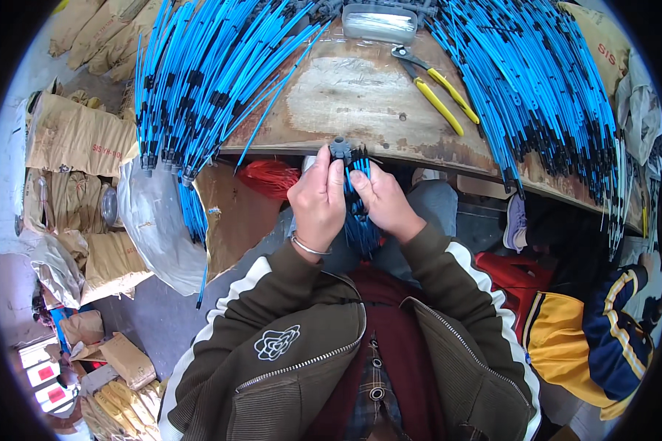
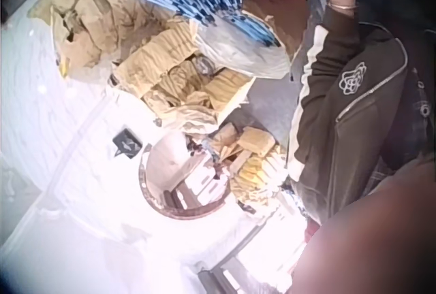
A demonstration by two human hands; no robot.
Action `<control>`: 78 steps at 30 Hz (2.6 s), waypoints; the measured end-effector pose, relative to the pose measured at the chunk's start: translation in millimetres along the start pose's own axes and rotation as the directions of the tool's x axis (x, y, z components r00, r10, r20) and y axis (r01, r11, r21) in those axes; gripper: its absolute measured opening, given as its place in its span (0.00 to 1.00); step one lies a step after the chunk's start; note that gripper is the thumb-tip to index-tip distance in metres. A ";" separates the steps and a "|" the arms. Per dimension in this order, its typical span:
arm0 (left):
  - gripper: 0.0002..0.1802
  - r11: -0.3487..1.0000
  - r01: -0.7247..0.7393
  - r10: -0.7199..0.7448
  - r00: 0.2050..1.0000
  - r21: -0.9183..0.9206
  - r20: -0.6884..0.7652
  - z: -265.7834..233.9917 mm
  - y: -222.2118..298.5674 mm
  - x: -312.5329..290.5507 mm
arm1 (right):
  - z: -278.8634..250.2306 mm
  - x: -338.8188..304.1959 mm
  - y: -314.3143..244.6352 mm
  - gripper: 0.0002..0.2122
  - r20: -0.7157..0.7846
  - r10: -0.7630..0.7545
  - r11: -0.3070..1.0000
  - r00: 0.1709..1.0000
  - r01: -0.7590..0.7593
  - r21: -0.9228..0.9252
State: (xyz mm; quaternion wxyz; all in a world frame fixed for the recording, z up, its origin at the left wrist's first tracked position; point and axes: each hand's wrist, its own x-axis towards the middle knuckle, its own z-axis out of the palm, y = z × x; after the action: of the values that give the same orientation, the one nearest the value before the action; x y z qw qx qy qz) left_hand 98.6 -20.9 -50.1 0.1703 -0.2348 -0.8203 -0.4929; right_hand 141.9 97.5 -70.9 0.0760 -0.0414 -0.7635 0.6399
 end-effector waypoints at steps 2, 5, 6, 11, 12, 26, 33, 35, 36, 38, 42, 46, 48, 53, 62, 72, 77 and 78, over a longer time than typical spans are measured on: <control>0.17 0.999 -0.026 0.026 1.000 0.039 0.018 -6.5 2.4 1.2 | 4.4 -1.8 5.9 0.15 -0.002 -0.050 0.998 0.999 0.050 -0.022; 0.17 1.000 -0.014 0.014 0.999 -0.010 0.034 -13.8 0.7 1.8 | 7.2 -4.0 3.3 0.16 0.041 -0.067 0.995 0.997 0.070 -0.072; 0.18 0.995 0.024 -0.021 0.999 -0.101 0.037 -15.4 -0.1 1.6 | 7.0 -6.0 -1.5 0.15 0.048 -0.064 0.986 0.997 0.070 -0.152; 0.18 0.965 0.128 -0.113 0.991 -0.230 0.075 -19.8 -6.3 -2.7 | 20.9 -20.0 -0.6 0.13 -0.154 -0.310 0.902 0.938 0.239 -0.360; 0.19 0.969 0.112 -0.097 0.992 -0.218 0.081 -21.3 -6.7 -3.4 | 24.2 -22.9 3.1 0.13 -0.177 -0.353 0.882 0.919 0.264 -0.390; 0.20 0.944 0.024 0.045 0.979 -0.329 0.201 -51.2 -27.1 1.6 | -2.3 -0.7 -1.0 0.11 0.254 -0.288 0.939 0.923 0.325 -0.115; 0.20 0.949 0.162 -0.096 0.966 -0.270 0.242 -54.5 -28.6 8.0 | 6.6 3.6 -6.5 0.13 0.252 -0.239 0.923 0.938 0.300 -0.240; 0.20 0.956 0.163 -0.101 0.964 -0.244 0.247 -56.0 -25.8 9.5 | 8.8 0.1 -10.0 0.13 0.226 -0.251 0.901 0.941 0.313 -0.302; 0.21 0.962 0.164 -0.106 0.961 -0.220 0.254 -56.8 -23.8 10.7 | 9.2 -0.9 -12.0 0.14 0.208 -0.233 0.893 0.950 0.294 -0.340; 0.21 0.969 0.150 -0.098 0.962 -0.195 0.254 -58.6 -19.1 13.2 | 9.8 -1.2 -14.1 0.14 0.190 -0.216 0.885 0.958 0.274 -0.376; 0.21 0.991 0.072 -0.043 0.969 -0.112 0.244 -58.9 -17.1 14.4 | 8.1 -1.6 -15.8 0.13 0.194 -0.195 0.909 0.961 0.251 -0.332; 0.22 0.986 0.081 -0.042 0.967 -0.146 0.249 -61.3 -13.6 13.2 | 1.0 1.6 -14.2 0.12 0.273 -0.185 0.949 0.944 0.244 -0.199; 0.21 0.979 0.101 -0.053 0.965 -0.175 0.259 -61.9 -16.1 10.8 | -1.4 4.8 -11.8 0.13 0.308 -0.193 0.953 0.932 0.252 -0.165; 0.21 0.958 0.090 -0.006 0.955 -0.272 0.297 -66.4 -22.8 9.9 | -1.5 8.8 -9.4 0.14 0.389 -0.177 0.972 0.904 0.223 -0.076; 0.20 0.927 0.092 0.089 0.887 -0.363 0.453 -77.0 -28.8 18.4 | -3.2 15.5 -13.4 0.15 0.514 -0.152 0.964 0.844 0.241 -0.110; 0.17 0.938 0.211 -0.182 0.975 -0.274 0.128 -47.7 -3.7 -6.0 | 17.6 2.8 -16.2 0.12 0.255 -0.128 0.926 0.958 0.208 -0.315; 0.17 0.871 0.256 -0.167 0.957 -0.420 0.236 -54.9 -6.2 4.5 | 26.8 -7.6 -21.4 0.11 0.031 -0.280 0.944 0.960 0.281 -0.174; 0.17 0.871 0.257 -0.167 0.957 -0.419 0.239 -55.2 -7.4 4.9 | 28.4 -12.1 -17.6 0.11 0.029 -0.278 0.945 0.960 0.279 -0.174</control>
State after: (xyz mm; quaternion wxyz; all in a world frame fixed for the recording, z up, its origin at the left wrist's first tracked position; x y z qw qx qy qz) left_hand 93.2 -71.9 -27.8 -0.0245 -0.2228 -0.7190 -0.6579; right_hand 149.5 65.0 -59.2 0.1601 0.0614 -0.8154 0.5529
